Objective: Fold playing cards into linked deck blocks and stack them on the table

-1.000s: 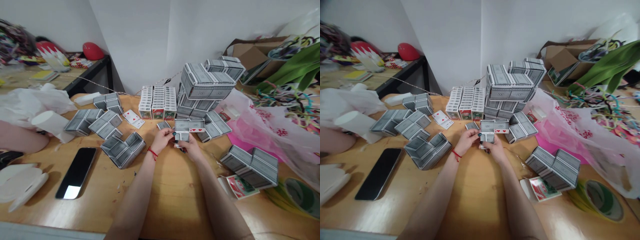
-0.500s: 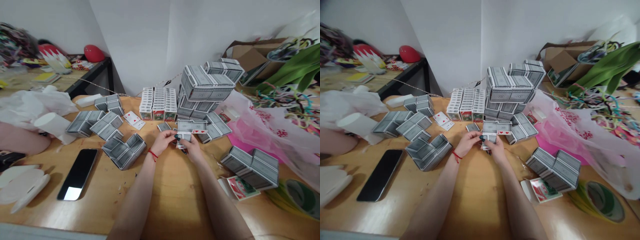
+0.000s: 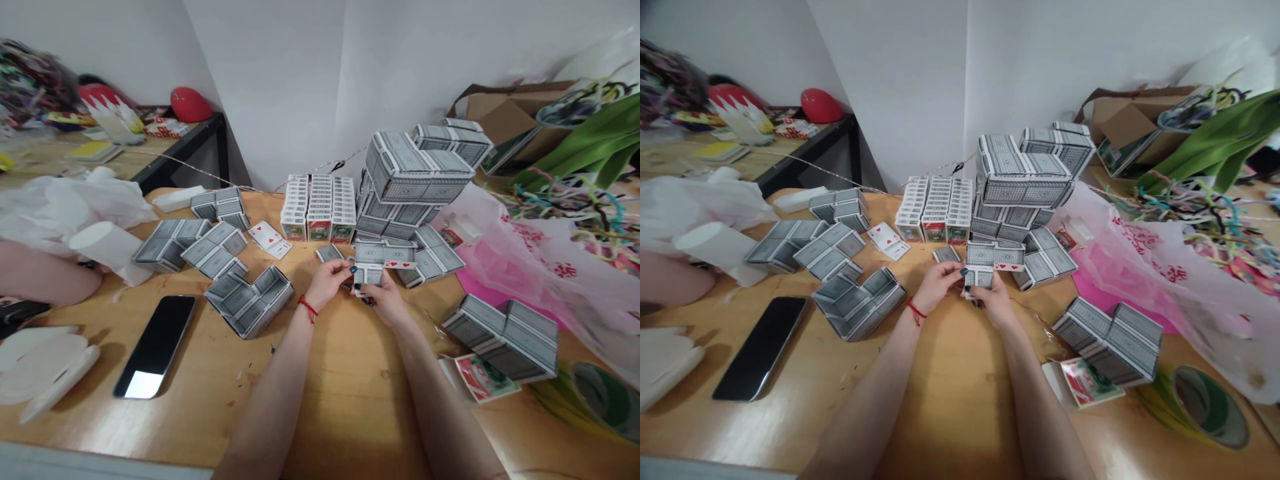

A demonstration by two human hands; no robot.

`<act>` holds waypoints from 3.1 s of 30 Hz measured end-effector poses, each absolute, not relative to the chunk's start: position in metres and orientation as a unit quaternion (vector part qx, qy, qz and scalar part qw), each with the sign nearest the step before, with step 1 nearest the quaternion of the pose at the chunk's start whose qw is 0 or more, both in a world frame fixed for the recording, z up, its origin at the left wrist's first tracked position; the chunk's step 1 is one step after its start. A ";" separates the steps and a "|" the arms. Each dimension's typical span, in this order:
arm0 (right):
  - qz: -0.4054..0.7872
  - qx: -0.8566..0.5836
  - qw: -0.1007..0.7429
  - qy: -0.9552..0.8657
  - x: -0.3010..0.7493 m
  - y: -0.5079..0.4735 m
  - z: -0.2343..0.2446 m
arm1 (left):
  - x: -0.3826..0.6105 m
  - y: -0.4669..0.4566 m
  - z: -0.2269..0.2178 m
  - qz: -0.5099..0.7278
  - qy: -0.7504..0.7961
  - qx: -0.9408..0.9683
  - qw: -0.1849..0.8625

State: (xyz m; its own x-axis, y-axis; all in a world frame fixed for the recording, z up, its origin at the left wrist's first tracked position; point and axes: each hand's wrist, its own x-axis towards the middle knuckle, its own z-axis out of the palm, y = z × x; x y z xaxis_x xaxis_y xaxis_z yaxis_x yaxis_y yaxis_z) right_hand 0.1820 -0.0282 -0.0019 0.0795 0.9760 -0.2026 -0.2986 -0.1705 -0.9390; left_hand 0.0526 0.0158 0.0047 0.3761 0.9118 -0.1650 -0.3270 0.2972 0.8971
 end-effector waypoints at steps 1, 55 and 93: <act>0.584 -0.492 0.545 -0.347 0.182 -0.028 -0.001 | 0.053 0.016 0.004 0.430 0.358 0.410 0.721; 0.533 -0.491 0.571 -0.387 0.178 -0.028 -0.005 | 0.085 0.002 0.001 0.528 0.476 0.325 0.623; 0.508 -0.471 0.575 -0.435 0.178 -0.027 -0.006 | 0.083 0.001 0.007 0.531 0.413 0.267 0.690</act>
State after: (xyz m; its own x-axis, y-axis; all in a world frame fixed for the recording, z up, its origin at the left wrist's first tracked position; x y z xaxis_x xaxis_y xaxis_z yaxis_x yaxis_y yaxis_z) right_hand 0.1776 -0.0268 -0.0065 0.1054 0.9942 0.0226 -0.1739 0.0408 -0.9839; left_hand 0.0826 0.0011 0.0069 0.0953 0.9537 -0.2852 -0.5125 0.2927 0.8073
